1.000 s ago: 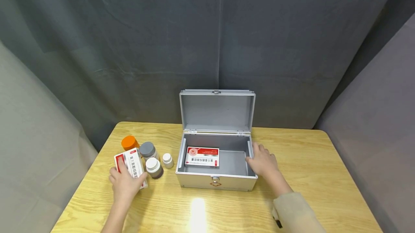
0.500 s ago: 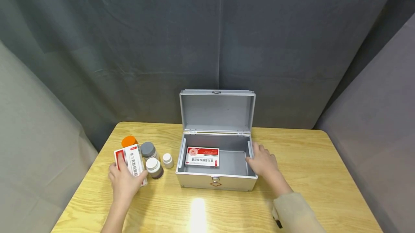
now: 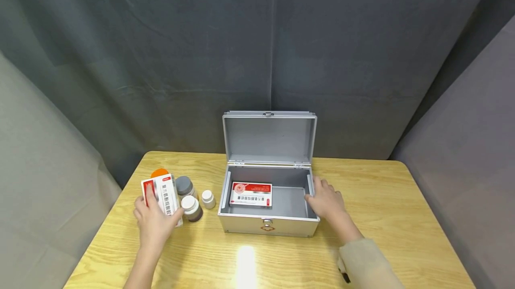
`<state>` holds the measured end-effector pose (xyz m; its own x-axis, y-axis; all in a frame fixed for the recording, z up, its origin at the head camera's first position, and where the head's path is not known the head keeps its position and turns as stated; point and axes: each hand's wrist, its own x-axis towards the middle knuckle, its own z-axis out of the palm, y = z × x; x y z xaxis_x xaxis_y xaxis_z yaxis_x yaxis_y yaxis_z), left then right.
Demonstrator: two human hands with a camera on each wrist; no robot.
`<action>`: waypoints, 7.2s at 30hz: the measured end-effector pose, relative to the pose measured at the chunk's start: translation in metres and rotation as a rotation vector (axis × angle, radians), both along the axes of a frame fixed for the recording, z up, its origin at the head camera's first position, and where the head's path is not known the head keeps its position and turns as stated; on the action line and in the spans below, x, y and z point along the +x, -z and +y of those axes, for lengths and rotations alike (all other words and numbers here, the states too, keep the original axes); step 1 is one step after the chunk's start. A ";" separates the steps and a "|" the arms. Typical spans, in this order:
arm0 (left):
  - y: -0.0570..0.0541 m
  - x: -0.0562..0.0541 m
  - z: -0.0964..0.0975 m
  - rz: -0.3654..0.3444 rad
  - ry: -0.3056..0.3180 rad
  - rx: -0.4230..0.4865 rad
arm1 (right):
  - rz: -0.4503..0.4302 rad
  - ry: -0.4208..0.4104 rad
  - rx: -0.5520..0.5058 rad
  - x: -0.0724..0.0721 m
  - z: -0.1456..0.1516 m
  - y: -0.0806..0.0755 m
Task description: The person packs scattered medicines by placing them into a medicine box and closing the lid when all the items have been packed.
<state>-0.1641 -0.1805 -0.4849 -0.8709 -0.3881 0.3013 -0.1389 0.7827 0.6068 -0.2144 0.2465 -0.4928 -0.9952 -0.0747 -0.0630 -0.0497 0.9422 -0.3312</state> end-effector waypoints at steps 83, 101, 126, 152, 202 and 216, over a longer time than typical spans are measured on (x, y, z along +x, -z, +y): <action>-0.046 -0.062 0.107 0.154 0.797 -0.403 | 0.001 0.005 -0.015 0.002 -0.001 -0.002; -0.043 -0.072 0.120 0.145 0.950 -0.543 | 0.000 0.004 -0.009 0.002 0.000 -0.001; -0.029 -0.090 0.131 -0.007 1.137 -0.749 | 0.004 0.004 -0.009 0.001 0.000 -0.001; -0.018 -0.101 0.140 -0.180 1.191 -0.859 | -0.012 0.010 -0.005 0.004 -0.002 -0.006; 0.006 -0.121 0.153 -0.381 1.192 -0.942 | -0.016 0.010 -0.016 0.000 0.000 -0.002; 0.013 -0.120 0.153 -0.371 1.167 -0.992 | -0.029 0.015 -0.018 0.001 0.000 -0.001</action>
